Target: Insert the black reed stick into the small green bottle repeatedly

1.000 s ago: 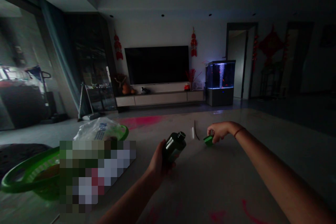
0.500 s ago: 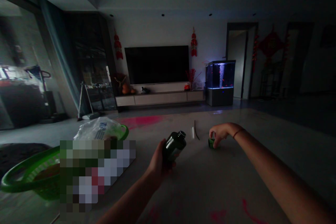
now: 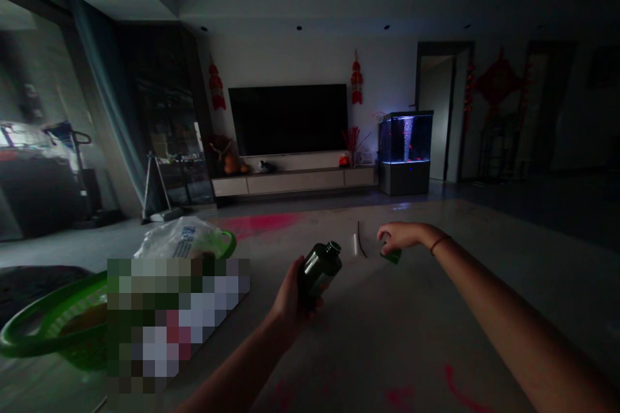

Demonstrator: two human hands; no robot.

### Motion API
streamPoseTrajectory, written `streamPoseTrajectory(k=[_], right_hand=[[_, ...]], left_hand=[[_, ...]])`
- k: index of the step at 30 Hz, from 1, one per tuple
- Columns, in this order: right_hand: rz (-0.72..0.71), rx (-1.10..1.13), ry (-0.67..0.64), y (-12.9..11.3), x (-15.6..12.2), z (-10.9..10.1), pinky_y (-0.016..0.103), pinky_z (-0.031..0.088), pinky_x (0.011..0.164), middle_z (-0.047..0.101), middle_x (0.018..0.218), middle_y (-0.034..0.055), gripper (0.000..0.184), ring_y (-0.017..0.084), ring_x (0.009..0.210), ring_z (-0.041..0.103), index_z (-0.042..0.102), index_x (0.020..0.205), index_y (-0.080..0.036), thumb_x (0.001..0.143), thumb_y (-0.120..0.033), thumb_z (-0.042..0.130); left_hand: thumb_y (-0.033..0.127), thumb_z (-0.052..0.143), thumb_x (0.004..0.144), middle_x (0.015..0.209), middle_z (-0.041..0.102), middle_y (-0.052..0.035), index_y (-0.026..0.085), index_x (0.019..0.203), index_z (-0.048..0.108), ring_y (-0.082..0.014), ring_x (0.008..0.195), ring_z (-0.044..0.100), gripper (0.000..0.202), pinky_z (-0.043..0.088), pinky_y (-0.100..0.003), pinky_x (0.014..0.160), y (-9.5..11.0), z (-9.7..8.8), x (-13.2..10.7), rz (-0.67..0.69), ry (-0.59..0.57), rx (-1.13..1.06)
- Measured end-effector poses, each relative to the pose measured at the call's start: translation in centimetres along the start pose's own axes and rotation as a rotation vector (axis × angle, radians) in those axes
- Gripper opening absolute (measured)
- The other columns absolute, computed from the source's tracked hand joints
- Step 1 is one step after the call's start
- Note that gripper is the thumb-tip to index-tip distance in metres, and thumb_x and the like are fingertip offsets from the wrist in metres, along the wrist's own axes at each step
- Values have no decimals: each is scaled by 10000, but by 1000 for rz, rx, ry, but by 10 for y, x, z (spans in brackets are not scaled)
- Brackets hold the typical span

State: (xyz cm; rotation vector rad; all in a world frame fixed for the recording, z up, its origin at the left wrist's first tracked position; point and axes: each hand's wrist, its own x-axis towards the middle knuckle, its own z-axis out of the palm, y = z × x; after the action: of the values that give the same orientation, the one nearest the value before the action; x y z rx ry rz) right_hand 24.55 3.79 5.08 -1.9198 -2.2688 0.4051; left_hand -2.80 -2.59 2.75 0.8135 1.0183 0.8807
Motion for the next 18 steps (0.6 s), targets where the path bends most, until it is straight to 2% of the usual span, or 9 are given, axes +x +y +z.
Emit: streamPoseTrajectory(k=[3, 5, 12, 18], right_hand=[[42, -100, 73, -1, -3, -6, 229, 372, 538, 630, 712, 75, 275, 174, 657, 564, 666, 763, -97, 630, -289, 522], [87, -164, 93, 0, -4, -8, 233, 350, 508, 619, 629, 80, 261, 170, 605, 560, 669, 648, -88, 646, -267, 479], [145, -146, 123, 22, 0, 1, 231, 357, 514, 621, 648, 91, 235, 175, 631, 564, 657, 624, -96, 609, -267, 497], [238, -77, -14, 35, 0, 6, 220, 347, 435, 539, 523, 43, 168, 126, 488, 501, 602, 572, -109, 562, -261, 530]], left_hand=[[522, 310, 799, 630, 551, -18, 146, 914, 493, -78, 357, 444, 433, 200, -166, 321, 0, 0, 0, -5, -8, 1], [523, 310, 799, 626, 550, -17, 143, 892, 497, -75, 353, 438, 433, 194, -167, 318, 0, 0, 0, -8, -16, 0], [538, 321, 792, 653, 555, -33, 128, 915, 503, -78, 370, 436, 465, 193, -173, 318, 0, 0, -1, -14, 3, 0], [543, 337, 784, 679, 558, -34, 141, 934, 496, -81, 387, 448, 457, 211, -173, 331, -1, -1, 0, -9, -3, 6]])
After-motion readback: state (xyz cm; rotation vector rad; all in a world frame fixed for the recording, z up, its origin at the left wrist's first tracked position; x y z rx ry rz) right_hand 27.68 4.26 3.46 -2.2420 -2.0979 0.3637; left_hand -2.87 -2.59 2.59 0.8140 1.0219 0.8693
